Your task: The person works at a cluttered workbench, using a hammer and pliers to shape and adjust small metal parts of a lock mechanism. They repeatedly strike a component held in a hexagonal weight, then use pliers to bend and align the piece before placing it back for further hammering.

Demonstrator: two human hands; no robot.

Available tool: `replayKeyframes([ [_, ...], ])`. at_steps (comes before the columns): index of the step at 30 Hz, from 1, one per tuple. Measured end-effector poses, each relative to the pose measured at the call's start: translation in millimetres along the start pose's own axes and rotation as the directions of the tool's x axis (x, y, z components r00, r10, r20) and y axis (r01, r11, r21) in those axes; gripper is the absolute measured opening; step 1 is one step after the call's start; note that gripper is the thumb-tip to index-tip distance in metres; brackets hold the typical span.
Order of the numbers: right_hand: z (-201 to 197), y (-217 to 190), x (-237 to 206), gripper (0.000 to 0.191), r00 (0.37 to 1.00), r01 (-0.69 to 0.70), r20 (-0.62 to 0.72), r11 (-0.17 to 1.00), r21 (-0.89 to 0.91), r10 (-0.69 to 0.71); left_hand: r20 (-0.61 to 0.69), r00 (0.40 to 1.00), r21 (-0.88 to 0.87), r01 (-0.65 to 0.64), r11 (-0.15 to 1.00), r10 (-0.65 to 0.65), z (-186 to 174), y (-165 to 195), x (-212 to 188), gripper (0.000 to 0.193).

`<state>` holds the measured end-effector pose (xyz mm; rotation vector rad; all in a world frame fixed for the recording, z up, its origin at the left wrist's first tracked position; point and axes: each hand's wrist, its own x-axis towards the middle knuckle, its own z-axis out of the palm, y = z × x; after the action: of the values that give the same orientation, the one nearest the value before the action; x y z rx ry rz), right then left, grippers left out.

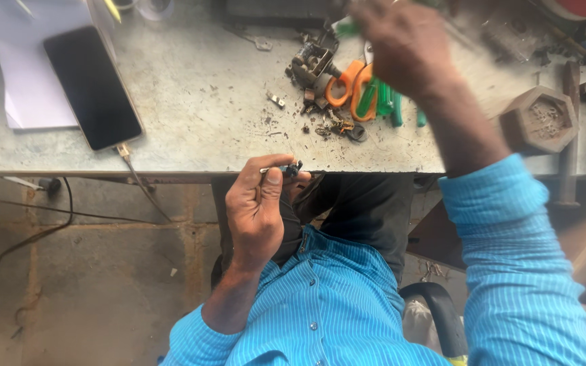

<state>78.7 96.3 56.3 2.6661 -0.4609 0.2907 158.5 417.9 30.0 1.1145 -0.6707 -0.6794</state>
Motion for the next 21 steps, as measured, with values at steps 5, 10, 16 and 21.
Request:
replayKeyframes([
  [5, -35.2, 25.7, -50.7, 0.012, 0.898, -0.033, -0.392, 0.920, 0.391, 0.198, 0.006, 1.000, -0.091, 0.027, 0.995, -0.026, 2.5, -6.4, 2.0, 0.019],
  [10, -71.9, -29.8, -129.6, 0.017, 0.650, 0.110, -0.229, 0.208, 0.972, 0.724, -0.031, 0.999, -0.067, -0.031, 0.997, 0.029, 1.1, -9.5, 4.8, 0.018],
  [16, -80.2, -127.5, -154.9, 0.024, 0.890, 0.078, -0.015, -0.118, 0.990, 0.456, -0.074, 0.997, -0.059, -0.034, 0.998, 0.030, 0.6, -7.3, 5.9, 0.020],
  [21, -84.5, -132.9, -147.7, 0.035, 0.911, -0.012, -0.169, 0.434, 0.901, 0.375, -0.059, 0.989, 0.083, -0.133, 0.988, 0.138, -0.8, -3.7, 5.6, 0.019],
])
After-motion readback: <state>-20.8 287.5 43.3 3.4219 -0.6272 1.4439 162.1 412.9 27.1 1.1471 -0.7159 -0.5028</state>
